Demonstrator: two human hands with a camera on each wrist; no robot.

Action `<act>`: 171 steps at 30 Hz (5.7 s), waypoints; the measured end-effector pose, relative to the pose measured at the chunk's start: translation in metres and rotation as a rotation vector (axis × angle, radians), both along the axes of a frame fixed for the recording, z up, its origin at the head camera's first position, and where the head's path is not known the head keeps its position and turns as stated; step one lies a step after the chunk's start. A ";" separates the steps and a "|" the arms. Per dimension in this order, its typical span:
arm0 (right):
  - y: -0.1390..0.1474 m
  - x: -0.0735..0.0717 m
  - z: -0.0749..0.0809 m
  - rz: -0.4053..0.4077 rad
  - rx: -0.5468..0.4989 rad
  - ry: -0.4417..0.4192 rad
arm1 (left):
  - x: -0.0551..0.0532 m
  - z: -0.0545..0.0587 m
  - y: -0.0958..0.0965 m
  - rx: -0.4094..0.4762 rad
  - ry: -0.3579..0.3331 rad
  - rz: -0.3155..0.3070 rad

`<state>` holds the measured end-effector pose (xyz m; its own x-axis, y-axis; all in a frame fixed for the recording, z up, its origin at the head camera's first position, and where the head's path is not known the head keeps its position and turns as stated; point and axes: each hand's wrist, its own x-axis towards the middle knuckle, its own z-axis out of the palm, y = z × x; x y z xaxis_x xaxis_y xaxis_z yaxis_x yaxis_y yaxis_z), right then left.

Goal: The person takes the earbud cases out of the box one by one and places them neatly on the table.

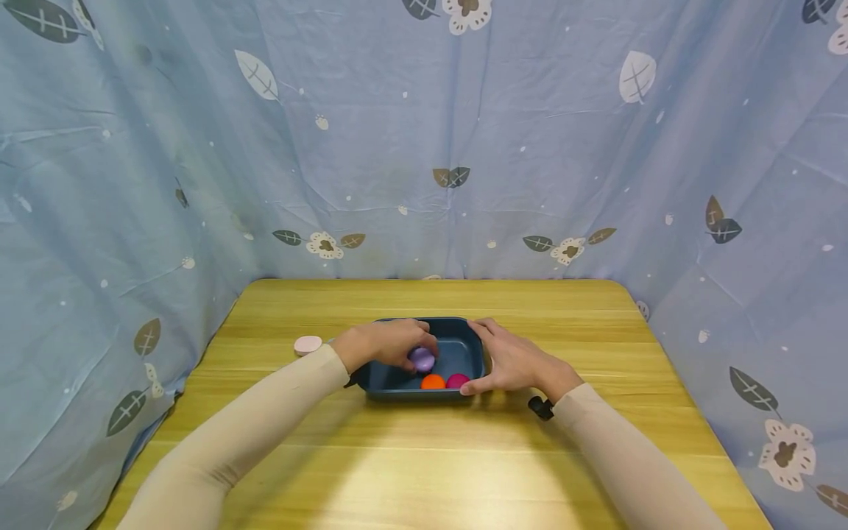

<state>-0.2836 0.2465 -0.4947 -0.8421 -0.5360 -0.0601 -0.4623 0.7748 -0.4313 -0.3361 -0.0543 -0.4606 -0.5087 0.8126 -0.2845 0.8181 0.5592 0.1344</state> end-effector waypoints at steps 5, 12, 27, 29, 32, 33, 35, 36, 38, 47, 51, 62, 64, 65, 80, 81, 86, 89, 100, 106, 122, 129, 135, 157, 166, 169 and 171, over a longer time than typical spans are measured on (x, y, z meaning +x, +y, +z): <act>0.000 0.002 0.001 -0.002 -0.004 -0.005 | 0.003 0.004 -0.011 0.085 0.007 0.008; 0.001 0.002 -0.001 0.001 0.002 0.007 | 0.014 0.022 -0.034 0.195 0.041 0.066; -0.001 0.002 -0.002 0.007 0.008 0.011 | 0.030 0.031 -0.124 0.347 0.129 0.265; -0.001 0.002 -0.002 0.007 0.008 0.012 | 0.033 0.029 -0.138 0.367 0.136 0.288; -0.001 0.001 -0.003 0.008 0.004 0.014 | 0.038 0.026 -0.158 0.386 0.140 0.328; -0.001 0.001 -0.003 0.008 0.003 0.014 | 0.040 0.024 -0.165 0.388 0.145 0.336; 0.000 0.001 -0.003 0.009 0.004 0.011 | 0.043 0.019 -0.177 0.386 0.148 0.353; 0.000 0.001 -0.004 0.009 0.004 0.008 | 0.045 0.017 -0.182 0.385 0.153 0.356; 0.000 0.000 -0.004 0.009 0.006 0.006 | 0.049 0.013 -0.191 0.384 0.154 0.368; 0.001 -0.001 -0.002 0.010 0.009 0.011 | 0.081 -0.008 -0.216 0.366 0.156 0.418; 0.000 -0.001 -0.001 0.013 0.012 0.012 | 0.094 -0.017 -0.225 0.356 0.123 0.445; 0.000 0.000 0.000 0.004 0.011 0.010 | 0.112 -0.036 -0.248 0.367 0.050 0.510; 0.001 0.000 0.000 0.003 0.012 0.010 | 0.112 -0.038 -0.250 0.357 0.048 0.530; 0.001 0.000 0.000 0.003 0.013 0.012 | 0.112 -0.039 -0.251 0.359 0.047 0.528; -0.001 0.000 -0.002 0.006 0.013 0.016 | 0.113 -0.041 -0.251 0.308 0.024 0.572; -0.001 0.000 -0.002 0.006 0.013 0.016 | 0.113 -0.039 -0.250 0.304 0.036 0.575; -0.001 0.000 -0.001 0.005 0.013 0.016 | 0.111 -0.025 -0.243 0.295 0.122 0.574; -0.001 0.000 -0.001 0.005 0.014 0.018 | 0.108 -0.014 -0.232 0.309 0.169 0.554; -0.001 0.001 0.000 0.014 0.012 0.016 | 0.081 0.014 -0.170 0.309 0.242 0.345; -0.001 0.000 0.001 0.013 0.009 0.016 | 0.063 0.019 -0.131 0.272 0.227 0.265; 0.000 -0.001 -0.003 0.010 0.002 0.016 | 0.028 0.008 -0.056 0.210 0.117 0.037; 0.001 -0.001 -0.003 0.000 0.012 -0.001 | 0.020 0.004 -0.034 0.144 0.064 0.048; 0.001 -0.002 -0.001 -0.002 0.011 -0.016 | 0.017 0.002 -0.022 0.084 0.051 0.043; 0.001 -0.003 -0.002 0.007 0.006 0.010 | 0.002 -0.010 0.010 0.036 -0.155 -0.087; 0.000 -0.002 -0.001 0.006 -0.007 0.005 | 0.003 -0.005 0.019 0.011 -0.183 -0.099; 0.000 -0.002 -0.002 0.008 -0.006 0.005 | 0.003 -0.006 0.021 0.003 -0.185 -0.102; 0.001 -0.001 -0.002 0.006 -0.002 0.004 | 0.004 -0.007 0.022 0.002 -0.180 -0.105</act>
<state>-0.2849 0.2472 -0.4966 -0.8393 -0.5408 -0.0553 -0.4685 0.7713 -0.4308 -0.3323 -0.0324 -0.4674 -0.3622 0.8593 -0.3612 0.8345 0.4715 0.2850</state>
